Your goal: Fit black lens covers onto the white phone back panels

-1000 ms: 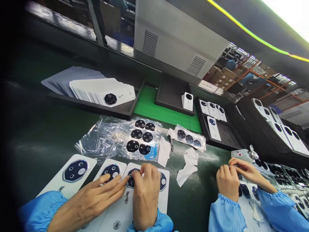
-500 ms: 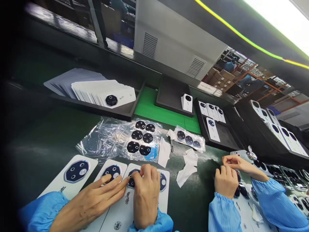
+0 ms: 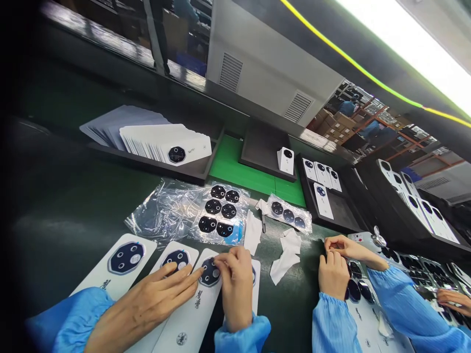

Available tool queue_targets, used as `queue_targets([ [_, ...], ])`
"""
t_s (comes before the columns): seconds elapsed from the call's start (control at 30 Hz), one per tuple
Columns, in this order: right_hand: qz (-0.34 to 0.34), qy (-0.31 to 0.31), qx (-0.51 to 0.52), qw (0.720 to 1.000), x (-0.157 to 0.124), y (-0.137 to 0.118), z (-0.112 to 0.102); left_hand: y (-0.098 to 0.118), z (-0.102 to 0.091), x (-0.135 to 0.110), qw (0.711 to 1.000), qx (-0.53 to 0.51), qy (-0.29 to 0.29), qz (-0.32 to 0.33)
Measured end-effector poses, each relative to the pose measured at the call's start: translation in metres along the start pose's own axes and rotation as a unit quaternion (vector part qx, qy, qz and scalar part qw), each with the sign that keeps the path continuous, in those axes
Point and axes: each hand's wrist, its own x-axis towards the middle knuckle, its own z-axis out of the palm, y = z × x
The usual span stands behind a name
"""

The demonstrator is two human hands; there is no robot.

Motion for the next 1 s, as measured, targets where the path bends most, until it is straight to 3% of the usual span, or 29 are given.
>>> queue_targets([
  [0.1,0.14,0.006,0.141,0.98,-0.005,-0.001,-0.017,-0.006,-0.008,-0.005,0.998,-0.057,-0.001,-0.011],
  [0.2,0.205,-0.029,0.215,0.954,-0.017,-0.006,-0.025,-0.012,-0.013,-0.022,0.995,-0.087,0.01,-0.037],
  [0.27,0.234,-0.045,0.259,0.936,-0.025,-0.011,-0.023,-0.015,-0.013,-0.034,0.993,-0.095,0.034,-0.063],
  [0.43,0.313,-0.008,0.308,0.898,-0.036,-0.031,-0.001,-0.021,-0.007,-0.054,0.992,-0.085,0.047,-0.08],
  [0.67,0.25,-0.032,0.216,0.943,-0.037,-0.042,0.017,-0.024,-0.012,-0.052,0.996,-0.045,0.041,-0.057],
  [0.87,0.218,-0.02,0.255,0.942,-0.031,-0.042,0.022,-0.025,-0.014,-0.055,0.999,-0.015,0.006,-0.037],
  [1.0,0.251,-0.031,0.28,0.926,-0.03,-0.04,0.023,-0.024,-0.013,-0.056,0.999,-0.015,-0.02,-0.031],
])
